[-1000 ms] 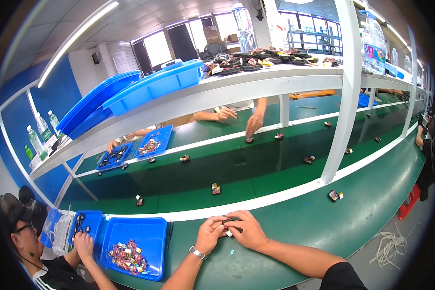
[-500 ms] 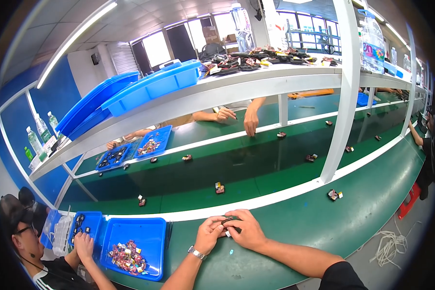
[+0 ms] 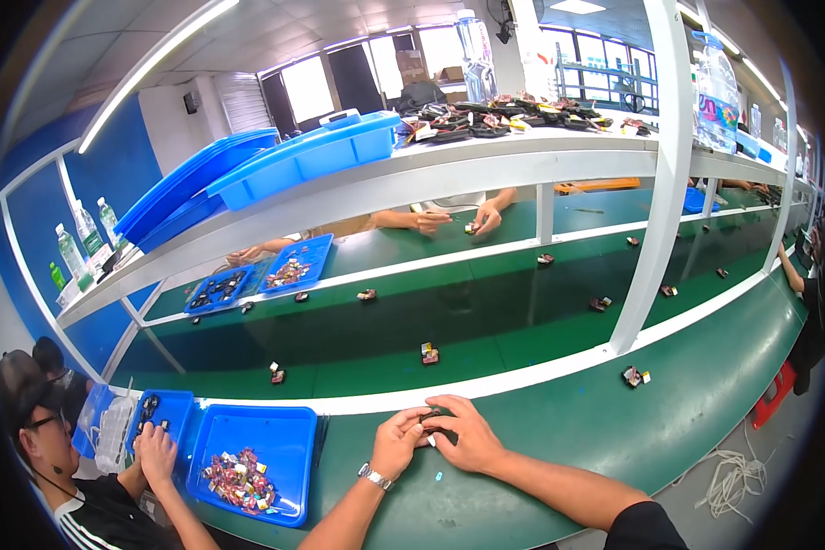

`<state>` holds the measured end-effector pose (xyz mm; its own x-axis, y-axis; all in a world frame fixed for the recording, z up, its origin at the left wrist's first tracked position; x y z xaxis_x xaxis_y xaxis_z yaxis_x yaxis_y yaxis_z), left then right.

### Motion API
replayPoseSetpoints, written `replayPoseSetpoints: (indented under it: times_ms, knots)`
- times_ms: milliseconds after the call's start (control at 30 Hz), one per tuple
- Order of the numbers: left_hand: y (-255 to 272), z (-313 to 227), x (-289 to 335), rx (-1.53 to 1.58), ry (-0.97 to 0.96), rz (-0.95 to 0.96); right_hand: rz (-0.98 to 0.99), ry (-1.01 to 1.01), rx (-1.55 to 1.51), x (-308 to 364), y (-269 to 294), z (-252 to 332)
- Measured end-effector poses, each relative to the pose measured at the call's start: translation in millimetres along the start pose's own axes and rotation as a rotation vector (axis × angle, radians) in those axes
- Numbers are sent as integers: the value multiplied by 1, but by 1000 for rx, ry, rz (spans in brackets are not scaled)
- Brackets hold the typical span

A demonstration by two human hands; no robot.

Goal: Assembling small electronic or mechanical components at a factory workbench along an assembly line.

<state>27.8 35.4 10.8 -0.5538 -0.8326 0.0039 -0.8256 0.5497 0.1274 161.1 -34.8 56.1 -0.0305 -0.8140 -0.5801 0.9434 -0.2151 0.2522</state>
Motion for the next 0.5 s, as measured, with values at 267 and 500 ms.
replayPoseSetpoints:
  times_ms: [267, 500]
  knots:
    - [-1, 2, -1, 0, 15, 32, -41, 70, 82, 0, 4, 4]
    - [0, 2, -2, -7, 43, 14, -55, 151, 179, -4, 8, 4]
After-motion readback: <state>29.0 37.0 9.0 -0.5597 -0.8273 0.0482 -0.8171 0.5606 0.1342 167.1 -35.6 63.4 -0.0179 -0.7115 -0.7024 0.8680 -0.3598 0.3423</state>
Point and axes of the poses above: each hand's wrist, its own x-axis away from the middle knuckle, its own y-axis out of the back of the hand, z = x × y, the point moved 5 cm from there along -x, towards the middle knuckle, and after that the axes turned 15 degrees about -x, right-handed, at the moved point
